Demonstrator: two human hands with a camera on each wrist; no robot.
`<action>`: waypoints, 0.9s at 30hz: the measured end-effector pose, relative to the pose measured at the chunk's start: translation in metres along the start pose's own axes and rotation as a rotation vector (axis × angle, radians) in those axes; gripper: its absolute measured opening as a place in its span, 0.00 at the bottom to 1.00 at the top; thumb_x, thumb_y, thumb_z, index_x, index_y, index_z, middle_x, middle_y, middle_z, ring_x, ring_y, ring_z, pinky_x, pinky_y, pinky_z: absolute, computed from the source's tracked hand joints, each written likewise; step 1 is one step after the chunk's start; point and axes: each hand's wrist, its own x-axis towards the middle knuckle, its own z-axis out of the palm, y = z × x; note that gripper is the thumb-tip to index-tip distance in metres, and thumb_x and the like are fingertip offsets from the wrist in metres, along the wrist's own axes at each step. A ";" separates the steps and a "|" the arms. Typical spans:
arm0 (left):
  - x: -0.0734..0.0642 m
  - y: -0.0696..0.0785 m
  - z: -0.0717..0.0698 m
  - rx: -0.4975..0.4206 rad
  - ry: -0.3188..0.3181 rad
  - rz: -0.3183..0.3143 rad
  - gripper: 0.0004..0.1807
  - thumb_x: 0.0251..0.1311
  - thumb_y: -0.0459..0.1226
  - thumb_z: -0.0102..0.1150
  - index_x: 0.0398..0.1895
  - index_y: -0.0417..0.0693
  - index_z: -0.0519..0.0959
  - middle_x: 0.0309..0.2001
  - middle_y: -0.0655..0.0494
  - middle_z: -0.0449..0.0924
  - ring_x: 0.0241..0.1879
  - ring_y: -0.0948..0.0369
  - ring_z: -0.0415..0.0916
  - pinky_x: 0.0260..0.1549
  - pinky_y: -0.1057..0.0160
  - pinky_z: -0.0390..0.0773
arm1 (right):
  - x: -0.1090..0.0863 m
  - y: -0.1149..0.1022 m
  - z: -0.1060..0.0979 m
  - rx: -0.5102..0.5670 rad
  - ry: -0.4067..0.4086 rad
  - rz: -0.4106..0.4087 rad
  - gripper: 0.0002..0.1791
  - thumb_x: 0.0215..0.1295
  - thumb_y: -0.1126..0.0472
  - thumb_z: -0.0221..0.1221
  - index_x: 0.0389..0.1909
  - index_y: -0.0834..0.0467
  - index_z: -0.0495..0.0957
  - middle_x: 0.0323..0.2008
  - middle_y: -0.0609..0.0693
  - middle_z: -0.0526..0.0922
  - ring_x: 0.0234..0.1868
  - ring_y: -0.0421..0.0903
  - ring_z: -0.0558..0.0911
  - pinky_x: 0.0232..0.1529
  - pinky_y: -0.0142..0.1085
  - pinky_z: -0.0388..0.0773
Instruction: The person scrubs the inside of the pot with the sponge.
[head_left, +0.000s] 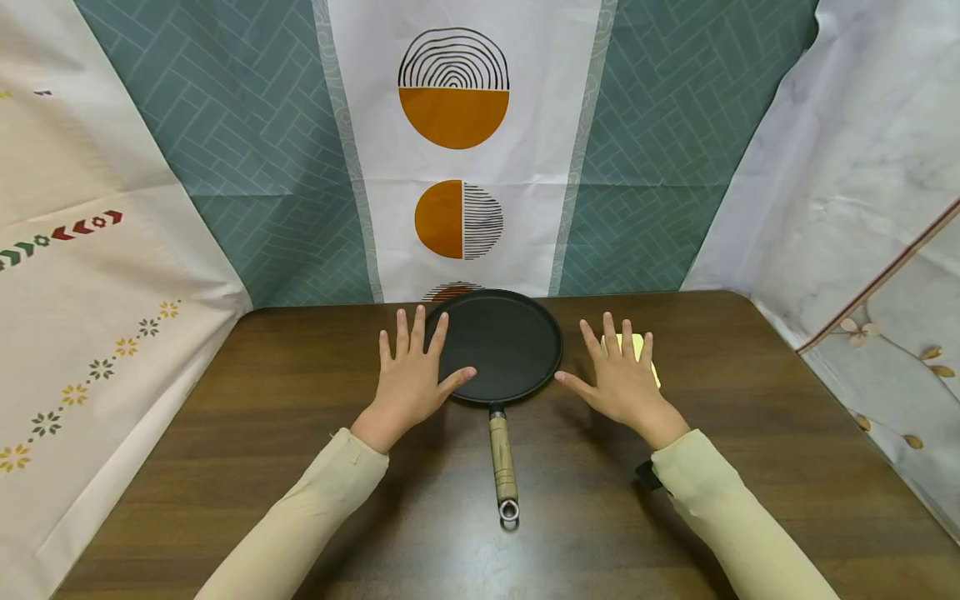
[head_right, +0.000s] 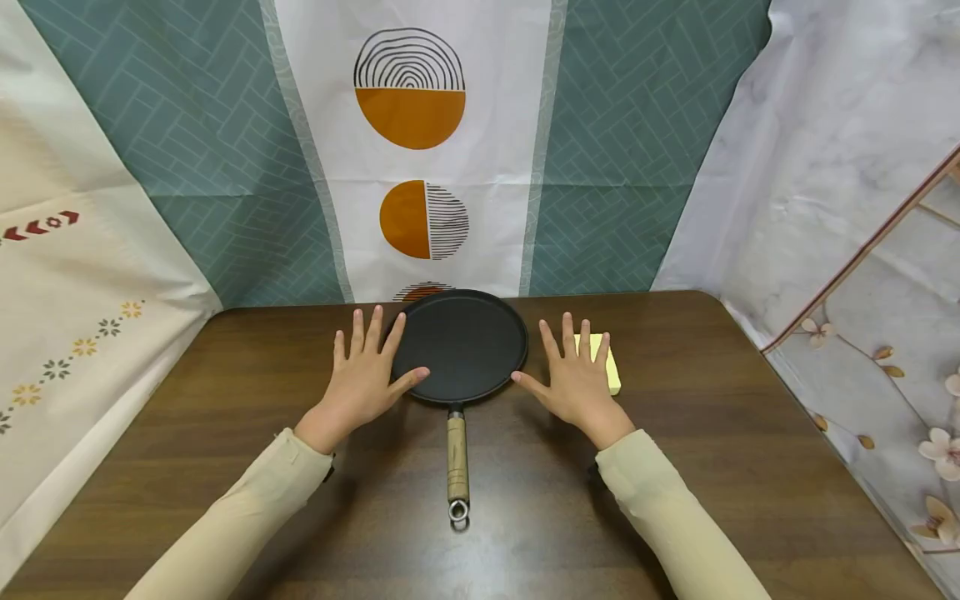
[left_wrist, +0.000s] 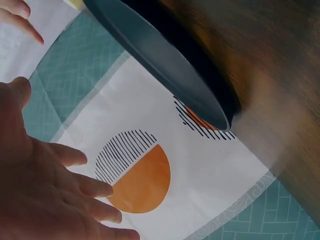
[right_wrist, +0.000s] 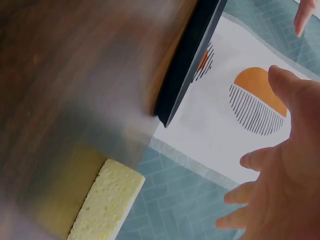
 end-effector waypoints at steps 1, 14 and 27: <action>0.000 0.000 0.000 -0.003 0.002 0.003 0.50 0.61 0.67 0.43 0.77 0.55 0.38 0.76 0.42 0.27 0.73 0.41 0.23 0.68 0.35 0.31 | 0.000 0.001 0.000 -0.003 -0.003 0.003 0.51 0.64 0.31 0.49 0.76 0.57 0.43 0.74 0.67 0.37 0.72 0.70 0.35 0.66 0.68 0.26; -0.010 0.006 -0.007 -0.082 0.033 0.043 0.48 0.62 0.66 0.45 0.77 0.55 0.41 0.76 0.41 0.37 0.73 0.41 0.27 0.69 0.36 0.34 | 0.001 0.022 -0.005 0.006 -0.015 0.005 0.51 0.64 0.30 0.48 0.76 0.56 0.42 0.74 0.67 0.37 0.72 0.70 0.37 0.66 0.68 0.28; -0.023 0.016 -0.007 -0.269 0.000 0.108 0.47 0.63 0.59 0.53 0.76 0.47 0.47 0.74 0.39 0.44 0.73 0.40 0.36 0.68 0.36 0.44 | 0.000 0.052 -0.008 0.088 -0.030 0.006 0.50 0.65 0.33 0.50 0.76 0.58 0.43 0.73 0.69 0.39 0.71 0.72 0.41 0.66 0.69 0.33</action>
